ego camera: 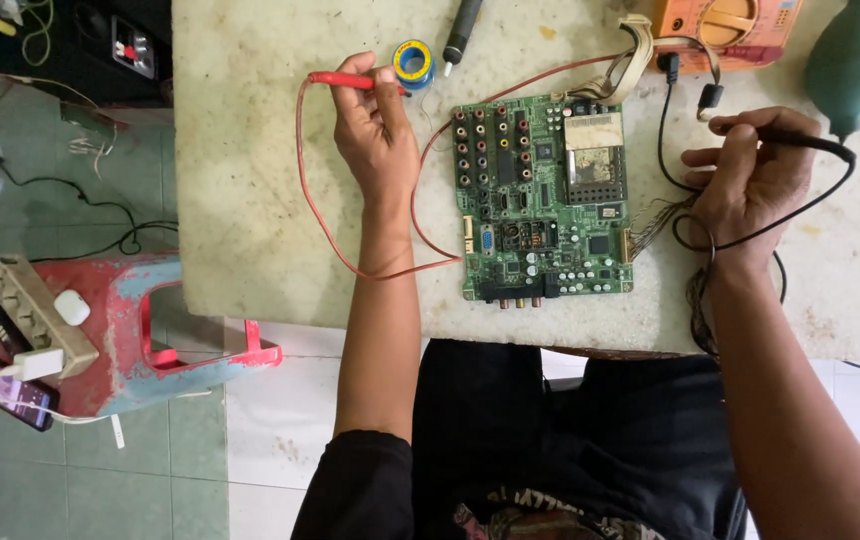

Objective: Testing an electronic circuit board using a multimeter and performing visual inspection.

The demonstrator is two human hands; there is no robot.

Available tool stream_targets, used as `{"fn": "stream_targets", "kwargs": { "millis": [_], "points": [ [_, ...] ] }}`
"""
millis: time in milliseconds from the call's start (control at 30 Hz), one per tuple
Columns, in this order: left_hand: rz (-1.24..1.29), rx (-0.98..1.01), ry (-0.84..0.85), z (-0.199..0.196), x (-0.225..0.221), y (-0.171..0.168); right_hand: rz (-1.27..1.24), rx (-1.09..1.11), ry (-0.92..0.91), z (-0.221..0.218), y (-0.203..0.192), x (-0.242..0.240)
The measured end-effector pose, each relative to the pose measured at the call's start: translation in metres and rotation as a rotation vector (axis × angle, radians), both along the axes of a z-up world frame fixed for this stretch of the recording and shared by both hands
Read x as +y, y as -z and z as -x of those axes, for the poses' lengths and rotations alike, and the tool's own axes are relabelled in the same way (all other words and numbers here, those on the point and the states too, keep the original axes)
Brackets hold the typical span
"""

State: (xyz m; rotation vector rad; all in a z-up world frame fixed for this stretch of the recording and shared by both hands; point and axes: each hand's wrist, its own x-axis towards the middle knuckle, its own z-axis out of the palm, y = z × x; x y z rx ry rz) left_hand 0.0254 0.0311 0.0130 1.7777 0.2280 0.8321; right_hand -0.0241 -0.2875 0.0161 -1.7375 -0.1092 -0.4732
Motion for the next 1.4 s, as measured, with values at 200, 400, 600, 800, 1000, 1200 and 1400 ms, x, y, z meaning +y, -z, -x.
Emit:
{"fn": "stream_targets", "kwargs": {
  "millis": [200,400,600,800,1000,1200,1400],
  "points": [
    [-0.011,0.011,0.004,0.000,0.001,0.001,0.000,-0.002,0.010,0.001,-0.001,0.002],
    [-0.006,-0.012,0.016,0.000,0.002,0.001,0.014,0.017,0.015,0.000,-0.001,0.001],
    [-0.032,-0.026,0.015,-0.001,0.001,0.002,-0.013,0.046,0.030,-0.001,-0.001,0.000],
    [-0.018,-0.037,0.023,-0.001,0.001,0.004,0.009,0.012,0.018,0.000,-0.001,0.000],
    [0.236,-0.230,0.057,0.010,0.006,0.007,0.022,-0.170,-0.011,0.017,-0.014,0.003],
    [0.223,-0.183,0.541,0.147,0.013,-0.048,0.514,-0.186,-0.033,0.092,-0.055,0.006],
    [-0.357,-0.183,0.938,0.192,-0.039,-0.088,0.341,0.004,-0.221,0.105,-0.105,0.064]
  ]
}}
